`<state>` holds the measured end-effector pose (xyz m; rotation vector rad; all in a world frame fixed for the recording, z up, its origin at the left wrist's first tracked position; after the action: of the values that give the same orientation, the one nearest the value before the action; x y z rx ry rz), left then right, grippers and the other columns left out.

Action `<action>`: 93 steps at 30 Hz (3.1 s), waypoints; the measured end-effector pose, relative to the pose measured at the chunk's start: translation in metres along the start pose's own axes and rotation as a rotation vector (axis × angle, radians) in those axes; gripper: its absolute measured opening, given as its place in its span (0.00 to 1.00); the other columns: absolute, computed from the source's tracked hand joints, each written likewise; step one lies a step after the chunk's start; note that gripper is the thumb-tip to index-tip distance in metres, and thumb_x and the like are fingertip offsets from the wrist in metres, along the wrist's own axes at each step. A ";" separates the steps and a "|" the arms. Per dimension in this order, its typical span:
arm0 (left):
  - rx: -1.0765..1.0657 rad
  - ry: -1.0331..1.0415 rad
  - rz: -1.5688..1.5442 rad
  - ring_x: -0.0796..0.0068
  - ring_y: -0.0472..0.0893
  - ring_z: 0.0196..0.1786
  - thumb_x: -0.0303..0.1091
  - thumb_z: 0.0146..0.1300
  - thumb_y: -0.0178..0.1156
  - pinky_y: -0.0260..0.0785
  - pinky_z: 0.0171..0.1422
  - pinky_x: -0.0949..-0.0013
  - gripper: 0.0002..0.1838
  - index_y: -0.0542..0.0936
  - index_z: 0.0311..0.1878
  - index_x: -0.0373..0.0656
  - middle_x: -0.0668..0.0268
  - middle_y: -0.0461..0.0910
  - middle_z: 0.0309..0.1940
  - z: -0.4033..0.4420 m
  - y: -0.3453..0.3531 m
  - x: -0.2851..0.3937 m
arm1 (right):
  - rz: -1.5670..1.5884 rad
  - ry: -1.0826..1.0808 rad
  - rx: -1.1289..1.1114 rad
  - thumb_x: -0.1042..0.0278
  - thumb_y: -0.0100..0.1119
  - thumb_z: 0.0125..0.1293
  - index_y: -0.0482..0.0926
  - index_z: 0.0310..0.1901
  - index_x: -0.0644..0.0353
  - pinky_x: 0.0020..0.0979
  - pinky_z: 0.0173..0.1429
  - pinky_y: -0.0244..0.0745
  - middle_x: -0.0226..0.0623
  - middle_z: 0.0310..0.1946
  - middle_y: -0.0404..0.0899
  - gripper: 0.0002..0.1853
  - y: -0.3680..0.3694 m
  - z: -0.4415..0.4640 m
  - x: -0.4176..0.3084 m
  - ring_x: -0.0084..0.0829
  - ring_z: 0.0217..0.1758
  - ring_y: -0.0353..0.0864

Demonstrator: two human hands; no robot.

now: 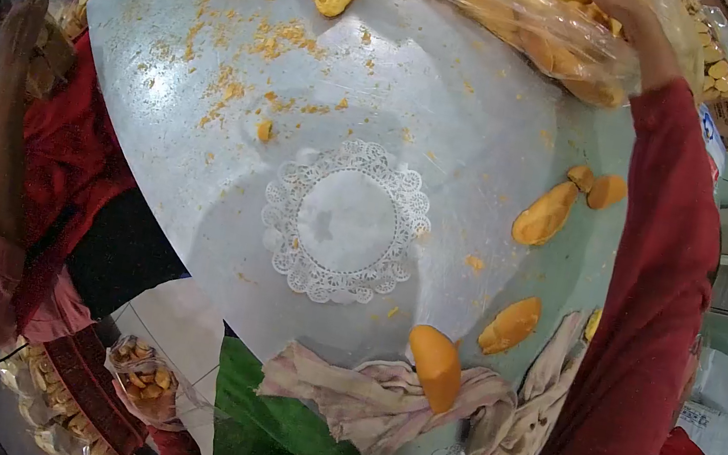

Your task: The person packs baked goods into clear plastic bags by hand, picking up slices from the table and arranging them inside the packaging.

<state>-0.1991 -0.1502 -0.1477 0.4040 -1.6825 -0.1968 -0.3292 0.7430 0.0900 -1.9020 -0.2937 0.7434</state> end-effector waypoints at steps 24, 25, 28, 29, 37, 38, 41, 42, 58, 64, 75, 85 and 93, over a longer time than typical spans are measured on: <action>0.082 -0.243 -0.477 0.54 0.65 0.65 0.61 0.61 0.49 0.63 0.63 0.45 0.37 0.57 0.70 0.54 0.58 0.60 0.67 -0.006 0.018 0.014 | -0.341 -0.565 -0.483 0.33 0.60 0.52 0.71 0.58 0.56 0.28 0.55 0.67 0.37 0.50 0.73 0.39 0.099 -0.161 -0.138 0.28 0.53 0.71; 0.048 -0.217 -0.474 0.54 0.64 0.65 0.61 0.61 0.49 0.63 0.63 0.45 0.38 0.56 0.70 0.54 0.58 0.59 0.67 -0.005 0.023 0.019 | -0.371 -0.606 -0.501 0.35 0.63 0.50 0.72 0.56 0.56 0.29 0.55 0.67 0.37 0.49 0.75 0.38 0.099 -0.177 -0.137 0.29 0.53 0.72; 0.024 -0.170 -0.471 0.53 0.64 0.66 0.61 0.60 0.50 0.63 0.63 0.43 0.38 0.57 0.70 0.54 0.58 0.58 0.67 -0.007 0.026 0.029 | -0.485 -0.723 -0.561 0.42 0.69 0.47 0.74 0.53 0.56 0.31 0.55 0.68 0.39 0.46 0.76 0.35 0.100 -0.232 -0.134 0.34 0.52 0.74; 0.061 -0.187 -0.475 0.53 0.63 0.66 0.61 0.60 0.50 0.62 0.64 0.43 0.38 0.57 0.70 0.54 0.58 0.58 0.68 -0.009 0.020 0.028 | -0.538 -0.746 -0.582 0.45 0.70 0.47 0.74 0.53 0.55 0.33 0.55 0.68 0.40 0.47 0.75 0.34 0.097 -0.250 -0.130 0.36 0.53 0.74; -0.015 -0.205 -0.531 0.52 0.63 0.67 0.60 0.60 0.52 0.62 0.63 0.43 0.38 0.58 0.69 0.53 0.59 0.60 0.67 -0.006 0.007 0.030 | -0.550 -0.778 -0.352 0.59 0.58 0.61 0.72 0.53 0.56 0.35 0.53 0.69 0.40 0.46 0.74 0.20 0.082 -0.246 -0.156 0.38 0.50 0.74; 0.051 -0.210 -0.524 0.52 0.63 0.66 0.60 0.60 0.52 0.63 0.63 0.43 0.38 0.59 0.69 0.53 0.59 0.61 0.66 -0.005 0.006 0.029 | -0.488 -0.675 -0.220 0.55 0.57 0.63 0.70 0.55 0.58 0.34 0.53 0.69 0.40 0.47 0.74 0.22 0.086 -0.210 -0.168 0.36 0.52 0.74; 0.090 -0.190 -0.471 0.54 0.63 0.66 0.60 0.60 0.52 0.63 0.62 0.44 0.37 0.59 0.69 0.52 0.59 0.62 0.66 -0.006 0.005 0.029 | -0.015 -0.576 0.116 0.40 0.54 0.60 0.67 0.59 0.60 0.32 0.53 0.69 0.42 0.45 0.76 0.34 0.099 -0.112 -0.175 0.33 0.53 0.74; 0.077 -0.178 -0.445 0.55 0.64 0.66 0.60 0.60 0.51 0.63 0.62 0.44 0.37 0.59 0.69 0.52 0.59 0.62 0.66 -0.007 0.004 0.030 | 0.101 -0.599 0.029 0.38 0.55 0.59 0.67 0.60 0.60 0.32 0.52 0.70 0.42 0.44 0.77 0.37 0.105 -0.114 -0.174 0.32 0.51 0.75; 0.169 -0.211 -0.392 0.57 0.63 0.65 0.61 0.58 0.53 0.64 0.61 0.44 0.38 0.59 0.68 0.56 0.62 0.60 0.65 -0.014 0.013 0.038 | -0.326 -0.508 -0.258 0.48 0.40 0.70 0.65 0.61 0.64 0.34 0.56 0.69 0.48 0.51 0.75 0.28 0.089 -0.209 -0.089 0.37 0.54 0.74; 0.123 -0.187 -0.410 0.56 0.63 0.66 0.61 0.58 0.53 0.64 0.61 0.45 0.38 0.59 0.69 0.56 0.62 0.60 0.66 -0.014 0.013 0.043 | -0.279 -0.109 -0.046 0.37 0.44 0.64 0.68 0.59 0.66 0.37 0.60 0.67 0.54 0.57 0.70 0.37 0.094 -0.112 -0.028 0.47 0.62 0.68; 0.134 -0.156 -0.387 0.56 0.66 0.64 0.60 0.61 0.49 0.67 0.61 0.49 0.37 0.60 0.69 0.49 0.58 0.60 0.65 -0.016 0.029 0.051 | -0.351 -0.843 -0.607 0.54 0.57 0.60 0.79 0.45 0.56 0.38 0.49 0.72 0.46 0.40 0.80 0.17 0.111 -0.339 -0.057 0.44 0.44 0.79; -0.111 -0.322 -0.488 0.55 0.65 0.65 0.63 0.57 0.50 0.60 0.65 0.45 0.38 0.62 0.68 0.54 0.61 0.63 0.65 -0.016 0.058 0.046 | -0.315 -1.250 -0.004 0.47 0.66 0.50 0.76 0.51 0.50 0.63 0.63 0.52 0.42 0.68 0.57 0.27 0.163 -0.452 -0.103 0.49 0.71 0.54; -0.286 -0.308 -0.531 0.52 0.64 0.66 0.60 0.60 0.47 0.58 0.67 0.44 0.37 0.60 0.69 0.50 0.58 0.62 0.66 -0.021 0.065 0.054 | -0.505 -0.948 0.145 0.49 0.64 0.53 0.74 0.55 0.45 0.69 0.66 0.43 0.41 0.73 0.45 0.27 0.147 -0.426 -0.058 0.53 0.74 0.45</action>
<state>-0.1938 -0.1079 -0.0716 0.6203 -1.7807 -0.9192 -0.1302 0.3343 0.1006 -1.1383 -1.2135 1.2182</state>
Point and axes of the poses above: each hand's wrist, its own z-axis towards the middle knuckle, its own y-axis out of the palm, x = y × z, the point moved 6 cm from there along z, towards the middle knuckle
